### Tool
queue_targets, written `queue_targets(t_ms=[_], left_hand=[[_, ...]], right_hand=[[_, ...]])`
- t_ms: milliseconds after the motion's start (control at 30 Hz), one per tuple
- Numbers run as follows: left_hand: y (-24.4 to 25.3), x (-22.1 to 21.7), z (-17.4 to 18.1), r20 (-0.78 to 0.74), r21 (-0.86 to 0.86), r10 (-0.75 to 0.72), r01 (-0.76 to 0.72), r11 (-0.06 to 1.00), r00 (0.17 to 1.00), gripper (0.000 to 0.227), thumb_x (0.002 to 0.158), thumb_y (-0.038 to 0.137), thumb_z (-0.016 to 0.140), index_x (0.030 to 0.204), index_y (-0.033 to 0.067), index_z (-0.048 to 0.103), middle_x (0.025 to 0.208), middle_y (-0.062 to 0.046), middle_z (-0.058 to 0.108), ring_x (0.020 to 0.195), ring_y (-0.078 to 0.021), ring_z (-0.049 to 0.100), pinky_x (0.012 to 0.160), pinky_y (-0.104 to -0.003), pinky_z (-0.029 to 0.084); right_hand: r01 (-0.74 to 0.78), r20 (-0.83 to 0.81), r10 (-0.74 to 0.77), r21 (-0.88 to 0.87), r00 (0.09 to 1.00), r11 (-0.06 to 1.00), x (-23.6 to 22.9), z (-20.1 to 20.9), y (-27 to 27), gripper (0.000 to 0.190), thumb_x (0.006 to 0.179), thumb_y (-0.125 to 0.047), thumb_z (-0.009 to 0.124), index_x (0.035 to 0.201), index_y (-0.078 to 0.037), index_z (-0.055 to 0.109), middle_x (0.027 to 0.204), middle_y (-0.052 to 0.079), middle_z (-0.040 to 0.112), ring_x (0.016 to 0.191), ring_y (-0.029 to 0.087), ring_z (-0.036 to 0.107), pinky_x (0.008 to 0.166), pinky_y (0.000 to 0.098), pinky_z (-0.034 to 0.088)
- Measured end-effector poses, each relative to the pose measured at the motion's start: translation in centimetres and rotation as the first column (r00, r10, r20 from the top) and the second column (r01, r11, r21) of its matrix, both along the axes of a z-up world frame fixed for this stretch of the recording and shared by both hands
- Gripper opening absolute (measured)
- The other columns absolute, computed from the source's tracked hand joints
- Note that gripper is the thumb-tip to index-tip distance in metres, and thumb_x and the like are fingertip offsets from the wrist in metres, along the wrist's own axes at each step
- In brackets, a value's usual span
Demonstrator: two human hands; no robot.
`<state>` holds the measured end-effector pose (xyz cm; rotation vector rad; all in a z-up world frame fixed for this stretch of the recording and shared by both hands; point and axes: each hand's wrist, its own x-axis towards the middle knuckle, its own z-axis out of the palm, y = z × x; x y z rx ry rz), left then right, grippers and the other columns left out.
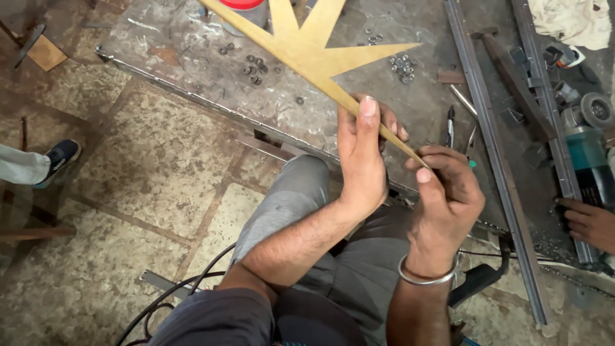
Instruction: Measure, mark, and hammer a decorative metal star piece as part of a manufacturing process.
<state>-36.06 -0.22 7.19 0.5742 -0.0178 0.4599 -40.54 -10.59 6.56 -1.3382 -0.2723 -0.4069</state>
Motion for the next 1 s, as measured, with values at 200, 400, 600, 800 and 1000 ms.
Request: queue_targets(t_ms=[200,400,600,800,1000], left_hand=[[0.3,0.6,-2.6,-0.112,0.095,-0.07,0.081,0.992,0.991,0.034,0.109,0.033,0.058,0.119,0.0029,0.047,0.092,-0.005,0.058,0.085,-0.0182,0.062,0.076,-0.035,0.054],[5.4,0.7,-4.9,-0.008,0.39,-0.113,0.107,0.915,0.994,0.06,0.112,0.045,0.05,0.152,0.0019,0.038,0.135,-0.001,0.056,0.132,-0.0101,0.051,0.113,-0.028,0.043],[6.2,-1.8,-5.6,-0.082,0.494,-0.317,0.314,0.811,0.945,0.055,0.111,0.041,0.056,0.14,-0.0052,0.051,0.116,-0.013,0.07,0.098,-0.0168,0.067,0.091,-0.033,0.058],[7.5,-1.9,-5.4,-0.055,0.537,-0.207,0.204,0.819,0.977,0.04,0.114,0.035,0.052,0.128,-0.0017,0.057,0.108,-0.009,0.066,0.097,-0.0151,0.069,0.087,-0.03,0.064],[8.4,-2.1,-4.5,0.124,0.402,-0.315,0.243,0.883,0.941,0.036,0.118,0.032,0.05,0.13,-0.0016,0.055,0.115,-0.013,0.067,0.102,-0.0164,0.069,0.092,-0.032,0.062]], right_hand=[[0.001,0.085,0.0,-0.004,0.996,1.0,-0.1,-3.0,-1.5,0.007,0.103,0.003,0.07,0.109,0.005,0.067,0.116,0.019,0.069,0.099,0.024,0.071,0.094,0.0316,0.057],[0.229,-0.1,-0.215,0.159,0.971,0.96,-1.8,-5.8,-5.6,0.009,0.111,-0.001,0.063,0.12,0.002,0.063,0.116,0.021,0.07,0.103,0.028,0.074,0.098,0.0374,0.062],[0.219,-0.249,-0.183,0.127,0.951,0.967,-1.9,-13.7,-12.6,0.013,0.113,-0.004,0.055,0.12,0.006,0.06,0.1,0.023,0.069,0.088,0.03,0.071,0.094,0.0448,0.063],[-0.021,-0.36,0.043,0.065,0.932,0.998,-1.4,-18.9,-21.6,0.019,0.113,-0.019,0.056,0.125,-0.005,0.059,0.111,0.025,0.07,0.092,0.026,0.071,0.075,0.0402,0.061],[-0.034,-0.314,0.015,-0.055,0.949,0.998,-2.4,-16.8,-24.3,0.017,0.119,-0.022,0.058,0.119,-0.005,0.053,0.108,0.023,0.068,0.085,0.021,0.066,0.067,0.0313,0.056]])
